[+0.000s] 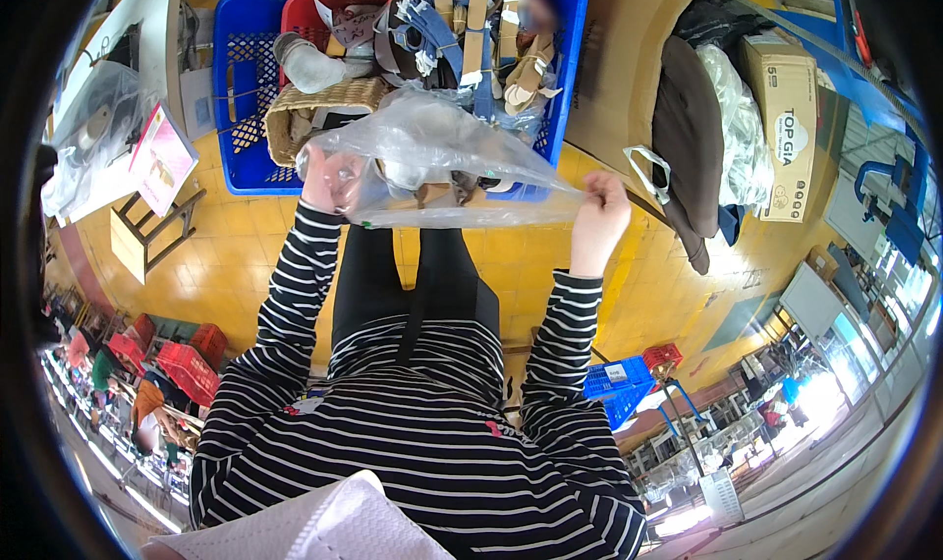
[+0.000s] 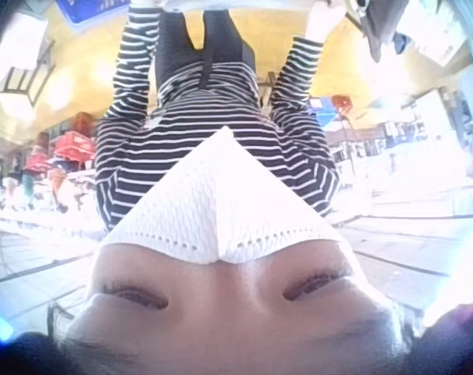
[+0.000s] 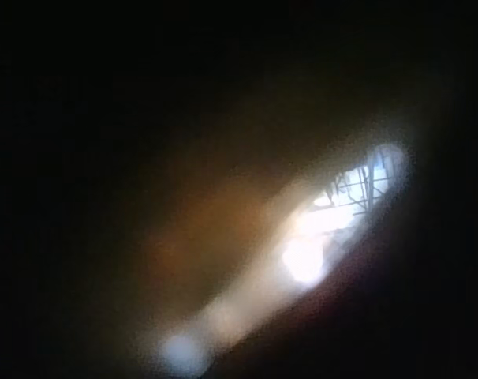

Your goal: The person walks through a workshop and then sorts small leather or fabric pieces from a plastic bag into a blue basket. They handle the items one by one, separating them and placing them into the basket.

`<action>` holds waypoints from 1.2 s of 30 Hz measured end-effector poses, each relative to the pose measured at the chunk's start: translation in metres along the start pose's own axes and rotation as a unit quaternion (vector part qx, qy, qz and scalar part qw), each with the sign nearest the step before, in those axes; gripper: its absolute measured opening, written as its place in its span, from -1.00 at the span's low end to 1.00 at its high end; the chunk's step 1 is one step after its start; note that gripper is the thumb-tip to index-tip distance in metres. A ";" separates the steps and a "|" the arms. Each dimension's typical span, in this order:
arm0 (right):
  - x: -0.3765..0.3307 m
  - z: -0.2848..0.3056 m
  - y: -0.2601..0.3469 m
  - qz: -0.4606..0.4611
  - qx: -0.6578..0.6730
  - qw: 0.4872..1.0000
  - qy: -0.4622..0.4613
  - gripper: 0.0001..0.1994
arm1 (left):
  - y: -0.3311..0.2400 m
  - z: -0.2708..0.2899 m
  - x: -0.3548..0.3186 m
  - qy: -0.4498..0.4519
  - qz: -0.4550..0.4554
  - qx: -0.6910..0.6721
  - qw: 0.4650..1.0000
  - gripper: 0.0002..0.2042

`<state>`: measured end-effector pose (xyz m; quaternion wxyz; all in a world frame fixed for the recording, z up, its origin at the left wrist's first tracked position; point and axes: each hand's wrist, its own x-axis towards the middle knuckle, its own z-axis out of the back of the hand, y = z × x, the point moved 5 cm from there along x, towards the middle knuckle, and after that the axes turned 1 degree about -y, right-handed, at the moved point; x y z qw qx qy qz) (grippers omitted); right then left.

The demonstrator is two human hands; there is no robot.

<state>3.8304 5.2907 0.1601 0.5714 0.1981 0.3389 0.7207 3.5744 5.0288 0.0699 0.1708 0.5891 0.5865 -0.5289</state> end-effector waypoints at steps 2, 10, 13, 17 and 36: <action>0.001 -0.009 0.067 0.101 -0.027 0.994 0.040 -0.74 | -0.011 -0.021 0.003 0.017 -0.019 0.003 1.000 -0.16; -0.034 -0.183 0.039 0.275 -0.115 0.857 0.421 -0.53 | -0.032 -0.074 0.028 -0.019 -0.005 0.056 0.998 -0.20; -0.048 -0.193 -0.024 0.156 -0.359 0.753 0.529 -0.46 | -0.043 -0.047 0.021 -0.032 -0.074 0.106 0.991 -0.30; -0.036 -0.169 -0.033 0.106 -0.464 0.743 0.471 -0.81 | -0.048 -0.039 0.006 -0.061 -0.117 0.110 0.985 -0.33; -0.017 -0.165 -0.041 0.237 -0.187 0.888 0.348 -0.51 | -0.057 -0.046 -0.006 -0.057 -0.200 0.274 0.939 -0.44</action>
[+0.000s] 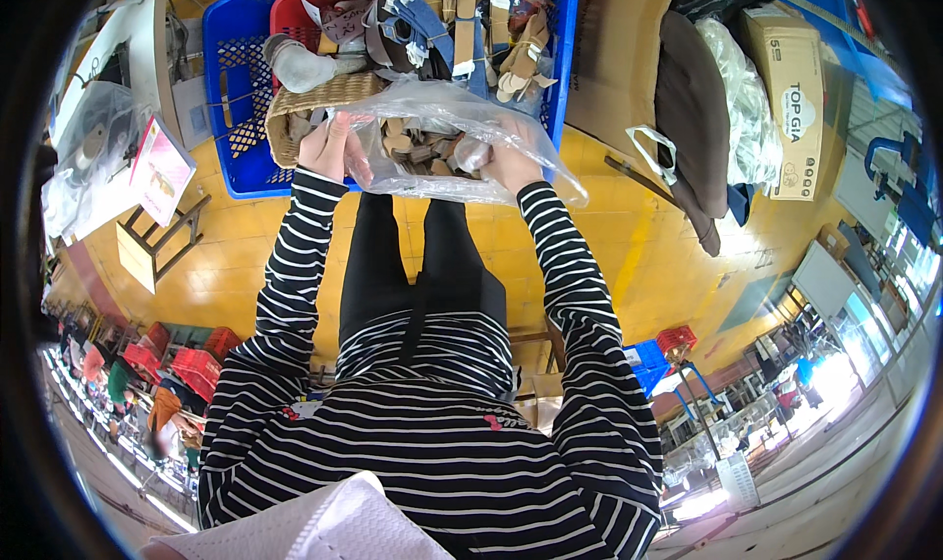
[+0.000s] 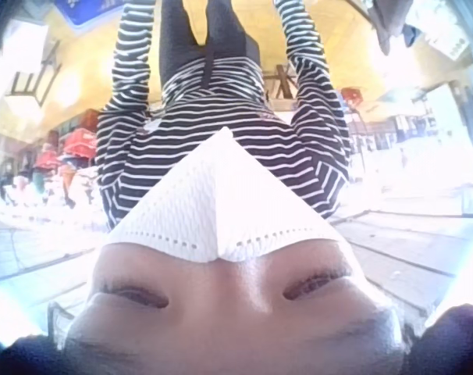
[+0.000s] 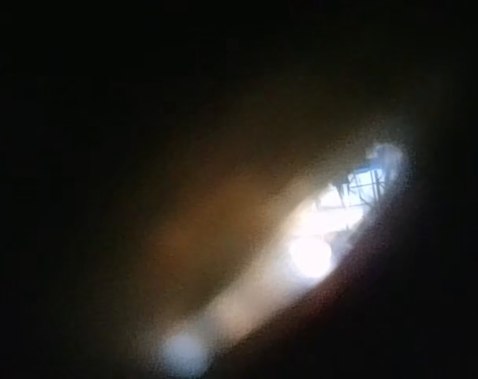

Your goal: The person walks through a workshop and then sorts small leather or fabric pieces from a plastic bag into a blue basket. They handle the items one by one, separating them and placing them into the basket.

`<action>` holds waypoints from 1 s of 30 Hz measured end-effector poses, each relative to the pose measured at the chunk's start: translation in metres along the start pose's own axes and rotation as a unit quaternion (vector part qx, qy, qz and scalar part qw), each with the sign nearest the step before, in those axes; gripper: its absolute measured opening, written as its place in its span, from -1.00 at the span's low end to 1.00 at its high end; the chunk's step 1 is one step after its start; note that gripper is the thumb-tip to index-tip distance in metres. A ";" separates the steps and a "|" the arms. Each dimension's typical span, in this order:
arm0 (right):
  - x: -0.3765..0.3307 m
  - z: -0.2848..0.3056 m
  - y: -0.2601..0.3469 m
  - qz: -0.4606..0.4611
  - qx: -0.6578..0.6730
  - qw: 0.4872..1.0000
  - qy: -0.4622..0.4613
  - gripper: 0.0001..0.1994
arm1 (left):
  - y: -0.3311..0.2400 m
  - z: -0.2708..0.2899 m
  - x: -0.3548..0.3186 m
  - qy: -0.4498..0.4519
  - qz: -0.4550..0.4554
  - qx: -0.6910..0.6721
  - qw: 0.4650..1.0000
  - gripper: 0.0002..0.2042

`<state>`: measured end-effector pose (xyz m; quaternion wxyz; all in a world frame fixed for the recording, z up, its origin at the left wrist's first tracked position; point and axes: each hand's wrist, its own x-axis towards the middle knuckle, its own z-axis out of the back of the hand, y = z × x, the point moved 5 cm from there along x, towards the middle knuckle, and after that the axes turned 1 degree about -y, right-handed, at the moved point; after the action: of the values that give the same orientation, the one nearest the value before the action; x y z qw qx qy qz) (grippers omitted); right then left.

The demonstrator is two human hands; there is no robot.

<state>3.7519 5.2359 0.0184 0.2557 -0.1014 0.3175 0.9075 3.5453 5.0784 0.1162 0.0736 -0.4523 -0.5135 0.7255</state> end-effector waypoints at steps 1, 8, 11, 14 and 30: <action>-0.003 0.002 -0.002 0.023 0.019 0.999 -0.037 -0.52 | -0.003 -0.003 0.001 -0.002 -0.010 0.004 1.000 -0.44; -0.020 -0.018 -0.011 -0.109 0.538 0.834 0.054 -0.57 | 0.001 0.002 0.010 0.018 -0.021 0.038 0.999 -0.68; -0.027 -0.009 0.011 -0.105 0.765 0.632 0.065 -0.46 | 0.010 0.006 0.008 0.007 -0.029 0.043 0.999 -0.75; -0.039 -0.024 0.003 -0.234 0.843 0.483 0.037 -0.40 | 0.013 0.006 0.006 0.000 -0.016 0.071 0.997 -0.72; -0.027 -0.021 -0.011 -0.129 0.868 0.473 -0.070 -0.80 | 0.040 0.007 0.001 -0.005 -0.034 0.104 0.994 -0.66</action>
<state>3.7808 5.2195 0.0057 0.3484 0.1969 0.9075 0.1281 3.5538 5.0561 0.0836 0.1423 -0.4206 -0.4504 0.7746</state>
